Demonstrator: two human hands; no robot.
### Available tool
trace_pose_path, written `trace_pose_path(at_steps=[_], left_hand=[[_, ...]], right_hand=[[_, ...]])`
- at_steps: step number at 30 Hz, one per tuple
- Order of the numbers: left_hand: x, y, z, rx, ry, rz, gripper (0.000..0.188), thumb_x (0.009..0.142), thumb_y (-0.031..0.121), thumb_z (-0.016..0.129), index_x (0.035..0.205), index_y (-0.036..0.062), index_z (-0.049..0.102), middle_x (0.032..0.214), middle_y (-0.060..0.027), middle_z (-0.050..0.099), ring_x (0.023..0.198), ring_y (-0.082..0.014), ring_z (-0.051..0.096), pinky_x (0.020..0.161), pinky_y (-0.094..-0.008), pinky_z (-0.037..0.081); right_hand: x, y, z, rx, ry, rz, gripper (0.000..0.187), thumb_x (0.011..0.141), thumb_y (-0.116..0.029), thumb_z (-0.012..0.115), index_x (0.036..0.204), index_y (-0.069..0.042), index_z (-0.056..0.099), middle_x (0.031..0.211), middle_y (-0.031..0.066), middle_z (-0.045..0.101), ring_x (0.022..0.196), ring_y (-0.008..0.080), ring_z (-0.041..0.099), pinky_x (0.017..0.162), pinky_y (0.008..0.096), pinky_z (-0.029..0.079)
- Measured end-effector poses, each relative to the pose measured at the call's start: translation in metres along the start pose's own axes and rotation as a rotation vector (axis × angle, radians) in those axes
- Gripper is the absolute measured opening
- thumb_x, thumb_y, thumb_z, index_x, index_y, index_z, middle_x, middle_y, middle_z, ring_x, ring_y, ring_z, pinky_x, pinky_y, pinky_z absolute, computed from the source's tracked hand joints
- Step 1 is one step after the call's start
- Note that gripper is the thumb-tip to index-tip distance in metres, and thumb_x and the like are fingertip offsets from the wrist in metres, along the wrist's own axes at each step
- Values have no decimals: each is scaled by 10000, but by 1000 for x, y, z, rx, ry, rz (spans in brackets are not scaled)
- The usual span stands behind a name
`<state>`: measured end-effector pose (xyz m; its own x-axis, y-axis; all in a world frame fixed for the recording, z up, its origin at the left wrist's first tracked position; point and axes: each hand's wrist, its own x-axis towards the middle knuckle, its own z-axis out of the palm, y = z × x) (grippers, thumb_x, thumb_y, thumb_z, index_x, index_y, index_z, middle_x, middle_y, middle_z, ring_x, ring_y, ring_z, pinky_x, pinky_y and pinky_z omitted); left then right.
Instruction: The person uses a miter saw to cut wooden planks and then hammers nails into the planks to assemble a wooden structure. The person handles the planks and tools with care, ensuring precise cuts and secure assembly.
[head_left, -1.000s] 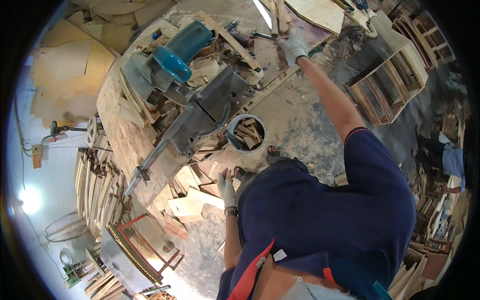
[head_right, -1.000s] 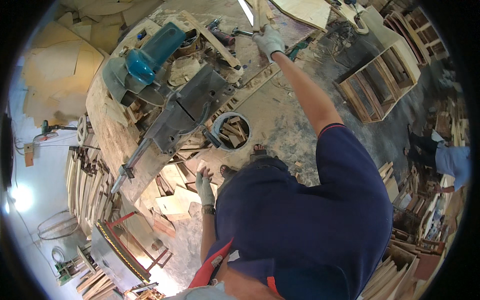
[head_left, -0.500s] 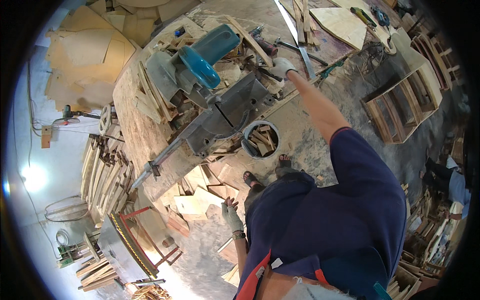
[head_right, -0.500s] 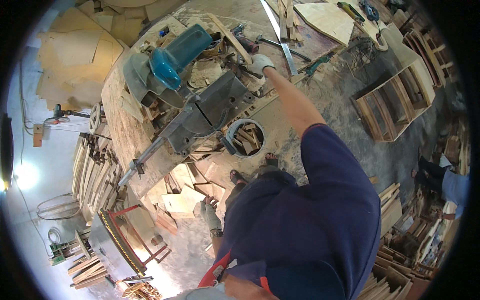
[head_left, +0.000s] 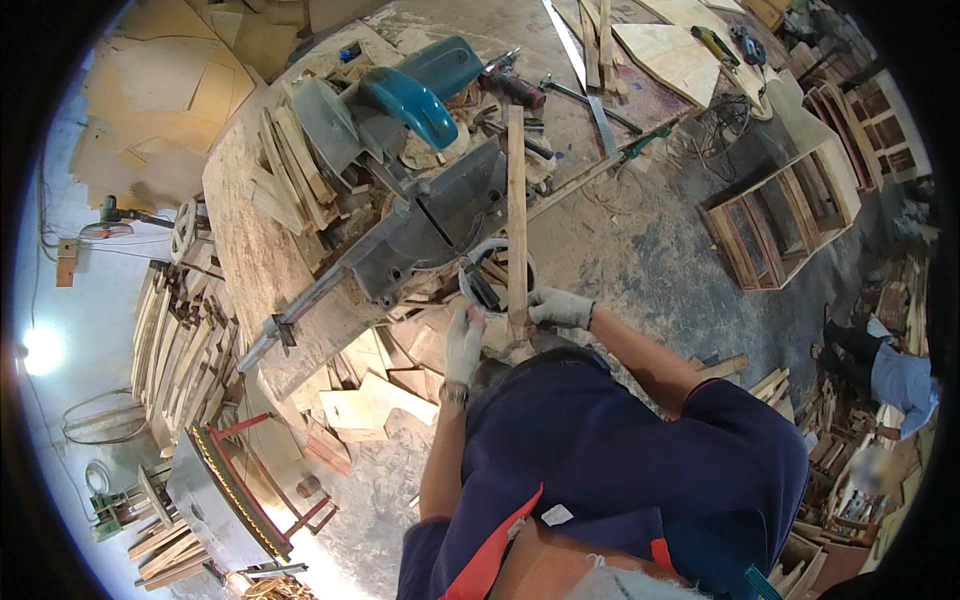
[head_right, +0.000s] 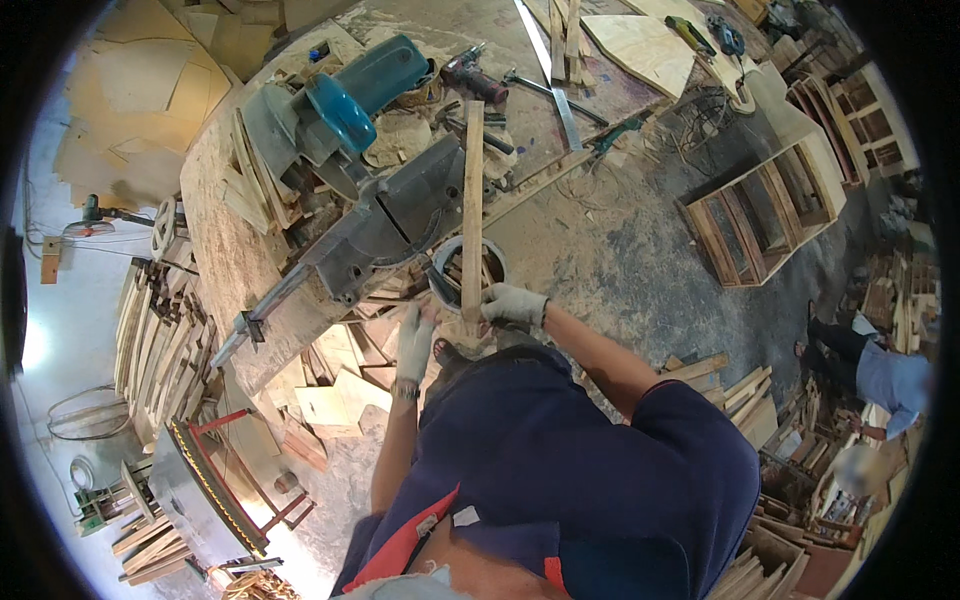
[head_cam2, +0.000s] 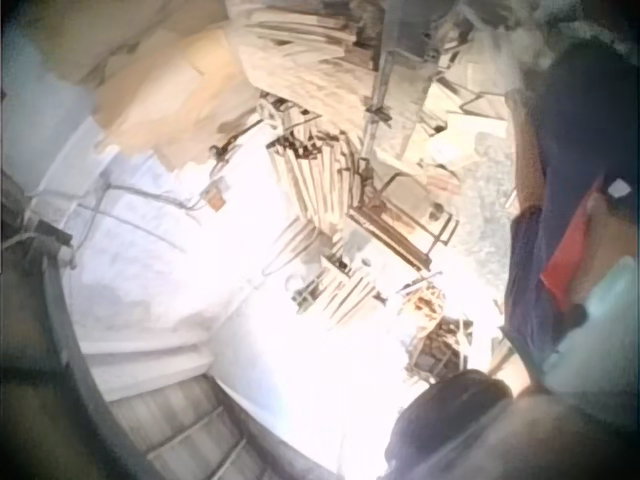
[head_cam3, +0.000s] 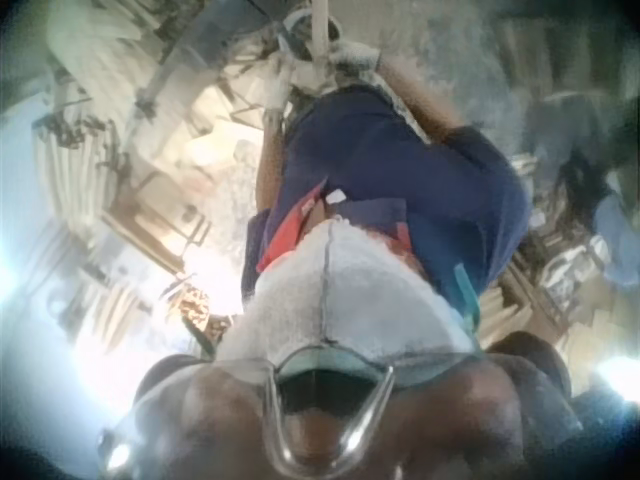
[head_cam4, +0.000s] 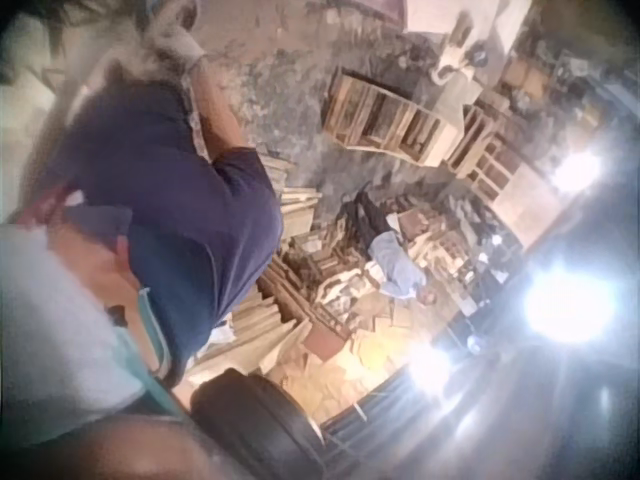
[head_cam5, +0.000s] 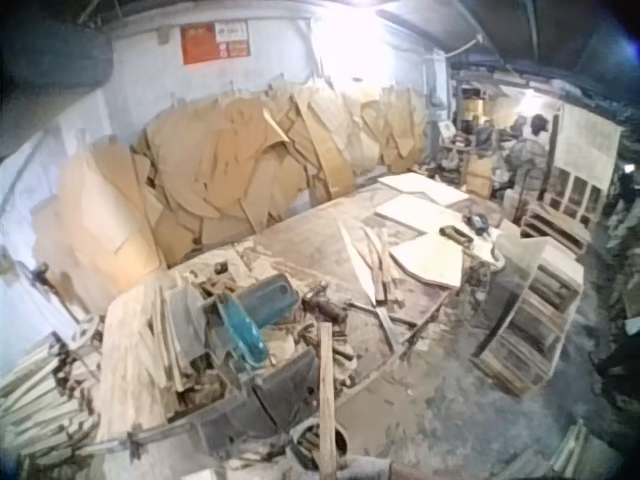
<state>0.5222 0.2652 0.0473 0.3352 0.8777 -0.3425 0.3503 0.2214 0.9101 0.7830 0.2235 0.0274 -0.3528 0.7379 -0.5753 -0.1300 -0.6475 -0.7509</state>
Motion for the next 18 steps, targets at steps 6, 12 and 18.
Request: trace_pose_path(at_steps=[6,12,18], left_hand=[[73,0,16,76,-167,85,423,1068,304,626,1316,-36,659,1043,-25,722,872,-147,634,834,-322,533],[68,3,-4,-79,-347,12,353,1026,194,636,1318,13,719,1105,-60,741,1011,-167,674,936,-309,525],[58,17,-25,-135,-383,-101,377,1021,265,650,1299,20,721,1095,-53,738,1013,-164,666,927,-322,515]], right_hand=[[5,24,69,-100,107,48,193,955,-163,718,1040,7,751,799,38,709,656,135,658,578,328,527],[-1,8,93,7,109,85,277,988,-156,707,1151,67,727,905,85,773,718,152,750,596,291,580],[6,4,111,-63,82,41,228,969,-105,659,1100,65,737,884,86,765,736,168,752,646,298,583]])
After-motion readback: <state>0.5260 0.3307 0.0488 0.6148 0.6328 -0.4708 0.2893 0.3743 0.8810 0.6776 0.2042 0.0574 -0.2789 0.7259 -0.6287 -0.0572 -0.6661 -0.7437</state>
